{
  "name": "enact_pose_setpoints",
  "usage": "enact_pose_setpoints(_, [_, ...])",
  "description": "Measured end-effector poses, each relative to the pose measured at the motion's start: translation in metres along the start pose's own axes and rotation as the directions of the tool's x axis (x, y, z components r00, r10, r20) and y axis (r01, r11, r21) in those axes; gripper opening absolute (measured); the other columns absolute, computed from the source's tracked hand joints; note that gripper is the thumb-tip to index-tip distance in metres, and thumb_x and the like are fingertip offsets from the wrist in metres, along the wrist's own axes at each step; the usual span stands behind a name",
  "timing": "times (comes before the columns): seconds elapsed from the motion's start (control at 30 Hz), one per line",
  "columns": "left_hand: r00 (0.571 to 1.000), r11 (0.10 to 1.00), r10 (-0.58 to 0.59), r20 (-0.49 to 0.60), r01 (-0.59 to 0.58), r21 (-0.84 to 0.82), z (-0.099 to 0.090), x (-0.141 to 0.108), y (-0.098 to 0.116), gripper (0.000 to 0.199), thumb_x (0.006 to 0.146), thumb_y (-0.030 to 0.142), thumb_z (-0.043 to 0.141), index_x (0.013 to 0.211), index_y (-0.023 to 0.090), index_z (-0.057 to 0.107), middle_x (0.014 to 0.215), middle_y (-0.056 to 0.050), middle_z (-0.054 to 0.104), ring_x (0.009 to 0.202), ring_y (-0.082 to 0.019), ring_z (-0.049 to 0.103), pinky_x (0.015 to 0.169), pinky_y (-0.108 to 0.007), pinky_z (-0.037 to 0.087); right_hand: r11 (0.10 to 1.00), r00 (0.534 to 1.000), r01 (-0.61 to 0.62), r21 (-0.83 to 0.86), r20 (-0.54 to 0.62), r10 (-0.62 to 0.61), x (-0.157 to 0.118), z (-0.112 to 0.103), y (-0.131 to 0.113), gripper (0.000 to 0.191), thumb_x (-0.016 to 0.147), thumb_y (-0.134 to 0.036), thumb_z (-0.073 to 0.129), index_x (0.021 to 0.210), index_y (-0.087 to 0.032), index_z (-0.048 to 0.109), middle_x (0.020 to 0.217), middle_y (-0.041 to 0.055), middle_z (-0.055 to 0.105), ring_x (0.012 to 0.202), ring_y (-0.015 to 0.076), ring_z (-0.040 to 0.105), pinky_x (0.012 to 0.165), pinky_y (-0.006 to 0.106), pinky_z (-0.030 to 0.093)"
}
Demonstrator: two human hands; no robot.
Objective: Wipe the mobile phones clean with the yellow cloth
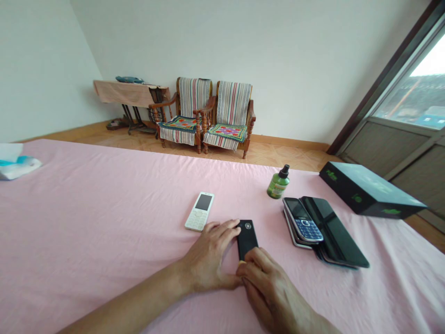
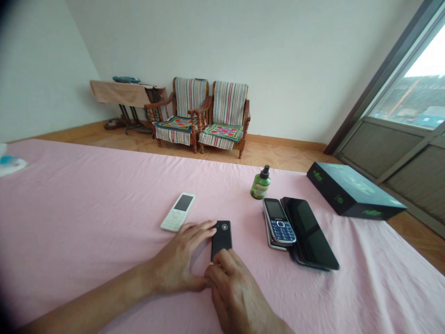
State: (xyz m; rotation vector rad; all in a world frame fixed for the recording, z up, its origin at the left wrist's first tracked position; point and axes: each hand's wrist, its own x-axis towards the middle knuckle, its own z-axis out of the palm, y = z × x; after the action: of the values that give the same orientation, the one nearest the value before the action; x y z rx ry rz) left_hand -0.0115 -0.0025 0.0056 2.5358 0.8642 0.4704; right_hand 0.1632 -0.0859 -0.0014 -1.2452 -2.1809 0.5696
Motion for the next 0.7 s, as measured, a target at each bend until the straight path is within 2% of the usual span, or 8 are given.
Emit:
enact_pose_setpoints(0.13, [0.999,1.0,0.007,0.044,-0.009,0.025,-0.002,-0.001,0.0,0.093,0.057,0.053,0.081,0.131,0.01,0.047,0.144,-0.022,0.042,0.134,-0.033,0.039,0.109,-0.051,0.03,0.999,0.999,0.009,0.052,-0.045,-0.007,-0.013,-0.005,0.004,0.028,0.083,-0.001,0.042,0.086,-0.019,0.064,0.08,0.0063,0.055,0.073,0.018,0.055,0.062,0.028,0.048])
enact_pose_setpoints(0.27, [0.999,0.999,0.042,0.027,-0.043,0.03,0.002,-0.002,-0.001,0.096,0.056,0.052,0.082,0.133,0.009,0.045,0.145,-0.022,0.04,0.135,-0.035,0.037,0.11,-0.051,0.031,0.993,0.985,-0.009,0.119,-0.171,0.029,-0.019,-0.009,0.012,0.028,0.088,-0.004,0.041,0.097,-0.02,0.062,0.087,0.0067,0.055,0.078,0.0169,0.057,0.065,0.027,0.05])
enact_pose_setpoints(0.43, [0.991,0.994,0.112,-0.067,-0.111,0.021,0.01,-0.003,-0.003,0.082,0.06,0.034,0.076,0.133,0.01,0.045,0.144,-0.021,0.042,0.134,-0.034,0.038,0.11,-0.049,0.034,0.998,0.993,0.071,0.003,-0.092,-0.07,-0.013,-0.001,0.013,0.027,0.091,-0.006,0.045,0.105,-0.021,0.063,0.091,0.0074,0.058,0.083,0.0193,0.056,0.07,0.032,0.049])
enact_pose_setpoints(0.57, [0.991,0.992,0.121,-0.051,-0.119,0.042,0.012,-0.003,-0.002,0.081,0.06,0.029,0.073,0.132,0.007,0.043,0.144,-0.023,0.04,0.135,-0.034,0.036,0.111,-0.048,0.034,0.992,0.993,0.098,-0.083,-0.062,-0.104,-0.01,-0.002,0.009,0.026,0.092,-0.007,0.044,0.1,-0.02,0.065,0.087,0.0072,0.061,0.079,0.0193,0.054,0.067,0.031,0.048])
enact_pose_setpoints(0.7, [0.994,0.994,0.104,-0.036,-0.103,0.027,0.01,-0.004,-0.001,0.08,0.064,0.031,0.074,0.134,0.01,0.043,0.145,-0.021,0.04,0.136,-0.033,0.035,0.111,-0.049,0.035,0.981,0.992,0.115,-0.155,-0.041,-0.123,-0.014,-0.008,0.01,0.022,0.093,-0.009,0.045,0.094,-0.02,0.065,0.085,0.0069,0.062,0.077,0.0192,0.054,0.065,0.03,0.048])
